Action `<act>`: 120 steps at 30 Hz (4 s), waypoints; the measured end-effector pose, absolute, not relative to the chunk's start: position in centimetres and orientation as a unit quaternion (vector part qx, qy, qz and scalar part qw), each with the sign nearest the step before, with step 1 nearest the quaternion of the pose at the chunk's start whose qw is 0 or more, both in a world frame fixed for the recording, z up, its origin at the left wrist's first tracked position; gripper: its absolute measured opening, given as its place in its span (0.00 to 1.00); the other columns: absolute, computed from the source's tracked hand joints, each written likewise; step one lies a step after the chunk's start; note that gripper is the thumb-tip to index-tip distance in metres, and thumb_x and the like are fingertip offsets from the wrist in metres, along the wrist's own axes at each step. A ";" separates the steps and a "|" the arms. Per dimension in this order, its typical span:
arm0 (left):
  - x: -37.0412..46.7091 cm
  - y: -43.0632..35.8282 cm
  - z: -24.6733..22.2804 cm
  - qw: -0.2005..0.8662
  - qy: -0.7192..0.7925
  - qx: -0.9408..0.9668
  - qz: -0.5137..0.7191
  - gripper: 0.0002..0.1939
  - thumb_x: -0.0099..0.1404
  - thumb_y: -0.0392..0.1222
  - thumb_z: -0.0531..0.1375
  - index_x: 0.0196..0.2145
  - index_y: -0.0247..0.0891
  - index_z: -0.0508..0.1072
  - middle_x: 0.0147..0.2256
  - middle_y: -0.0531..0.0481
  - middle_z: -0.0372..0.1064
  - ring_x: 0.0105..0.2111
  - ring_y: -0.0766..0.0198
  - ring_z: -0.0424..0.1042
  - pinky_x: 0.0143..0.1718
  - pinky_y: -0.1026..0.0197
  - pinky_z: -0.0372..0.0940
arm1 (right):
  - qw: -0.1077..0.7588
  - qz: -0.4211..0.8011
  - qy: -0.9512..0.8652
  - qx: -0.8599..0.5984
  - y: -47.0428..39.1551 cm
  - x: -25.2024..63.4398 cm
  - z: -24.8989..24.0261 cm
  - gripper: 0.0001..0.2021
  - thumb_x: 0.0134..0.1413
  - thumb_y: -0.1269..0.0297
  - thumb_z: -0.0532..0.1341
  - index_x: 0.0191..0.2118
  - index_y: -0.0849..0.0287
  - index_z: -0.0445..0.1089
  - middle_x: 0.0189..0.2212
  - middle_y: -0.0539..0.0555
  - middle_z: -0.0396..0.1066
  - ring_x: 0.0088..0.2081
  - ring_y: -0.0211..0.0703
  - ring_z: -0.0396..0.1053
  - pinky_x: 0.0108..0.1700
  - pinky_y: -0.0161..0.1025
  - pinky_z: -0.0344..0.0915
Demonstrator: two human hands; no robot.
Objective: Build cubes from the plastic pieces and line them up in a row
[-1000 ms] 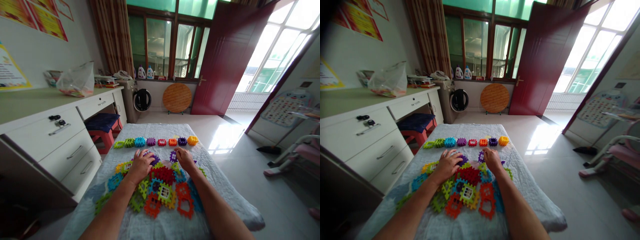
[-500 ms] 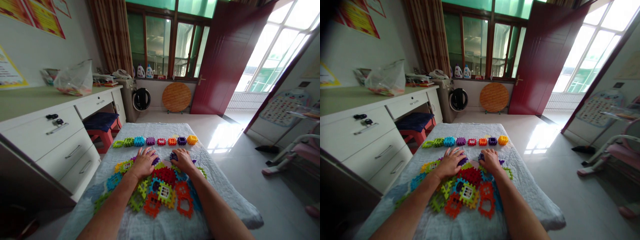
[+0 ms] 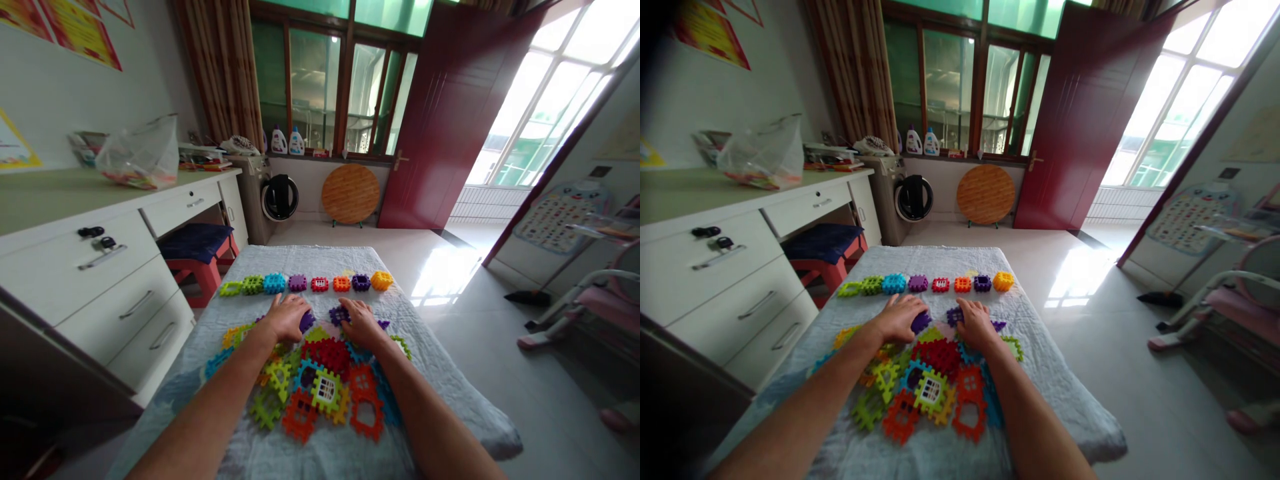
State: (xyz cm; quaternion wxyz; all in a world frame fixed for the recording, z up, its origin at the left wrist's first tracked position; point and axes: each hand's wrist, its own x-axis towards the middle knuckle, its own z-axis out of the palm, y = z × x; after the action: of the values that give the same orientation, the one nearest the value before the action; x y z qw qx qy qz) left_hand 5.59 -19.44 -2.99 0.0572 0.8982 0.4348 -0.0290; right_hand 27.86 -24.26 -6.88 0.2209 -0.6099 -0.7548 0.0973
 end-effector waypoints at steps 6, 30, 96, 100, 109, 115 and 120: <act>5.8 -19.1 -1.9 -0.014 0.409 0.912 0.013 0.25 0.42 0.41 0.64 0.43 0.44 0.71 0.52 0.45 0.66 0.59 0.44 0.51 0.59 0.33 0.38 | 0.223 0.095 -0.754 -0.610 -24.3 27.9 -6.9 0.28 0.47 0.70 0.55 0.57 0.61 0.60 0.50 0.59 0.68 0.51 0.51 0.60 0.53 0.46 0.53; 7.7 -22.2 -1.3 0.100 0.468 0.858 0.184 0.25 0.62 0.50 0.55 0.56 0.42 0.62 0.55 0.43 0.65 0.56 0.52 0.61 0.59 0.42 0.48 | 0.274 0.111 -0.764 -0.574 -24.1 28.0 -7.3 0.32 0.42 0.67 0.60 0.58 0.58 0.58 0.51 0.57 0.67 0.52 0.52 0.59 0.53 0.48 0.54; -4.9 -20.5 -5.2 0.073 0.585 0.712 0.381 0.15 0.59 0.48 0.53 0.38 0.40 0.72 0.39 0.47 0.76 0.42 0.55 0.74 0.46 0.58 0.66 | 0.054 0.043 -0.743 -0.666 -13.8 34.4 -1.6 0.38 0.35 0.70 0.63 0.59 0.56 0.57 0.52 0.57 0.65 0.52 0.58 0.58 0.48 0.46 0.56; -5.0 -20.4 -5.4 0.071 0.581 0.713 0.386 0.15 0.58 0.48 0.53 0.38 0.39 0.73 0.38 0.46 0.77 0.41 0.56 0.74 0.46 0.58 0.66 | 0.045 0.049 -0.740 -0.669 -14.0 34.4 -1.7 0.39 0.34 0.70 0.64 0.59 0.56 0.57 0.53 0.58 0.64 0.53 0.59 0.57 0.49 0.47 0.56; -4.9 -20.5 -5.3 0.065 0.575 0.711 0.399 0.15 0.58 0.48 0.54 0.38 0.39 0.73 0.38 0.47 0.76 0.40 0.56 0.75 0.45 0.59 0.67 | 0.161 0.028 -0.736 -0.657 -16.9 33.8 -0.3 0.35 0.44 0.63 0.62 0.61 0.57 0.54 0.57 0.59 0.59 0.56 0.56 0.55 0.54 0.48 0.54; -4.8 -20.6 -5.1 0.056 0.578 0.709 0.400 0.14 0.59 0.46 0.53 0.38 0.39 0.73 0.37 0.48 0.76 0.39 0.57 0.75 0.44 0.60 0.66 | 0.319 0.034 -0.762 -0.562 -22.1 33.9 -0.4 0.23 0.47 0.65 0.60 0.53 0.56 0.64 0.51 0.57 0.65 0.53 0.50 0.60 0.56 0.48 0.55; -4.8 -20.6 -5.1 0.049 0.583 0.710 0.391 0.14 0.59 0.47 0.53 0.38 0.39 0.73 0.37 0.48 0.76 0.39 0.57 0.74 0.44 0.60 0.66 | 0.329 0.073 -0.744 -0.577 -25.9 35.5 -1.4 0.21 0.48 0.66 0.60 0.51 0.57 0.65 0.46 0.57 0.68 0.49 0.49 0.65 0.52 0.47 0.60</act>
State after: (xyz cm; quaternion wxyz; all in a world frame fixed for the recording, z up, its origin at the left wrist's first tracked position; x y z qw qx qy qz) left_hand -4.84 -20.62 -5.06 0.0495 0.7100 0.5834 0.3914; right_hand 35.46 -25.86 -1.42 0.3292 -0.5768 -0.7440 0.0731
